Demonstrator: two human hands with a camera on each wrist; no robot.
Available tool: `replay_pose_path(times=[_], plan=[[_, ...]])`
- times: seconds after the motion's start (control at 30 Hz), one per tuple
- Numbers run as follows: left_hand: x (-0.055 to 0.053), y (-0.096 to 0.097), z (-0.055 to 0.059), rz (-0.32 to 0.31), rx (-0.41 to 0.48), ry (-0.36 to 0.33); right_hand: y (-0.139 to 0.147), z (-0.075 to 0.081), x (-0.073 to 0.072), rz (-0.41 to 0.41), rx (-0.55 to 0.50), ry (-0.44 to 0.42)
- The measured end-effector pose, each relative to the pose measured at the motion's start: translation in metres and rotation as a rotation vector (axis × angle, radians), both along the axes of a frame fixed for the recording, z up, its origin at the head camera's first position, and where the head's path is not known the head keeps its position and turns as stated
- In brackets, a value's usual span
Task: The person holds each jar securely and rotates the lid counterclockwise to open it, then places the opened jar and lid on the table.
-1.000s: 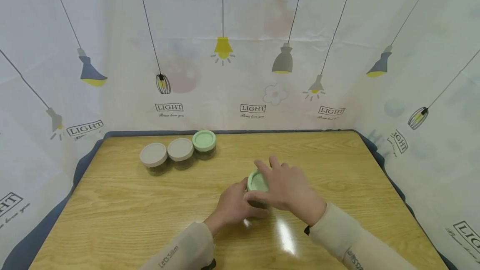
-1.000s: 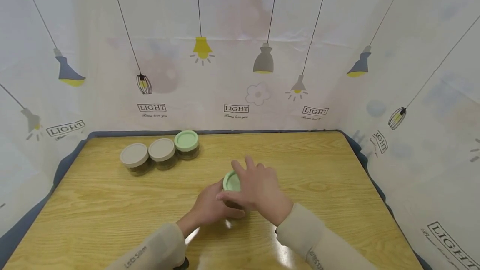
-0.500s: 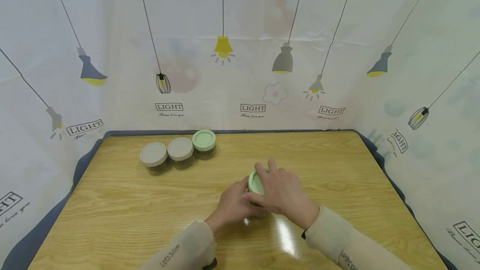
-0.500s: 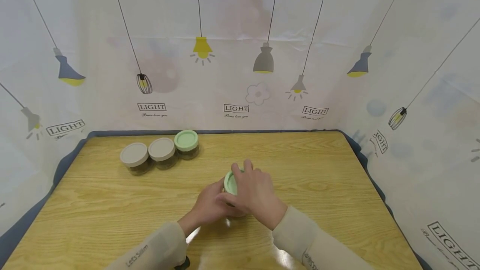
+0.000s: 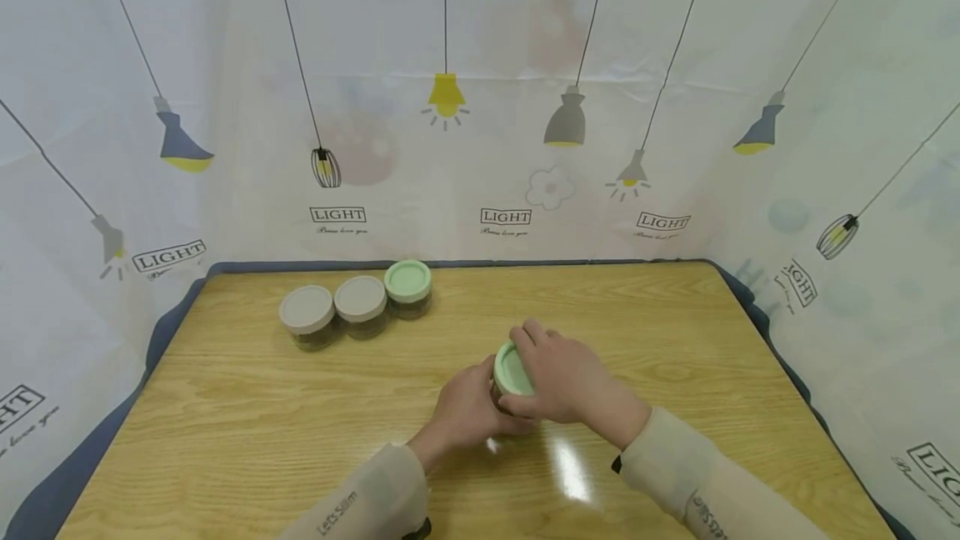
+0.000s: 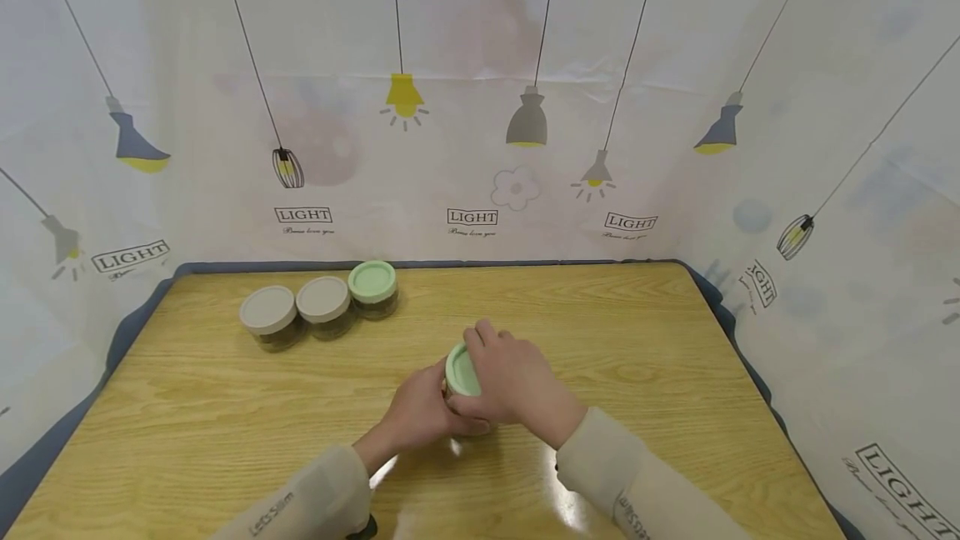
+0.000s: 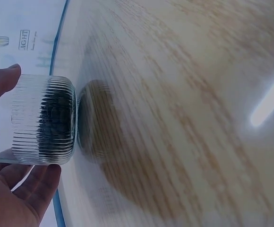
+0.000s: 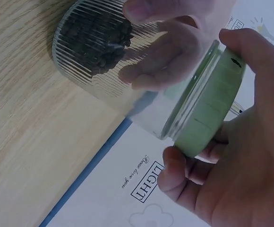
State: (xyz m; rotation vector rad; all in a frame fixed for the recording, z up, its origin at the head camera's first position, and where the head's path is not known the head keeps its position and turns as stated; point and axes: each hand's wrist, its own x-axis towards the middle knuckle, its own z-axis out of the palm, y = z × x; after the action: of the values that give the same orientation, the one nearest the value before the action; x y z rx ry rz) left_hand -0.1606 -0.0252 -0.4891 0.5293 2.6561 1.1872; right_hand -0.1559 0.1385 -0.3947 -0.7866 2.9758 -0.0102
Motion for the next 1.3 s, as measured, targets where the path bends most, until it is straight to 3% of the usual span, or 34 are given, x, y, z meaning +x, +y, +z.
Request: replay_pose_path(times=[0.33,0.53,0.67,0.8,0.93,1.07,1.3], plan=[[0.000,0.000,-0.003,-0.007,0.003,0.026,0.010,0.005,-0.005,0.093,-0.117,-0.090],[0.002,0.001,-0.002,-0.015,0.005,0.016,0.013,0.008,-0.005,0.126,-0.117,-0.099],[0.002,0.000,-0.001,-0.015,-0.007,0.018,0.011,0.013,0.000,0.059,-0.027,-0.034],[0.002,0.000,-0.002,-0.019,-0.010,0.022,0.002,0.019,0.008,-0.085,0.084,0.075],[0.002,0.000,-0.001,-0.019,0.007,0.014,-0.008,0.019,0.015,-0.193,0.094,0.087],[0.002,0.000,0.000,-0.034,0.014,0.023,-0.012,0.014,0.019,-0.218,0.044,0.082],[0.001,0.001,-0.001,-0.044,0.003,0.023,-0.013,0.007,0.017,-0.187,-0.012,0.059]])
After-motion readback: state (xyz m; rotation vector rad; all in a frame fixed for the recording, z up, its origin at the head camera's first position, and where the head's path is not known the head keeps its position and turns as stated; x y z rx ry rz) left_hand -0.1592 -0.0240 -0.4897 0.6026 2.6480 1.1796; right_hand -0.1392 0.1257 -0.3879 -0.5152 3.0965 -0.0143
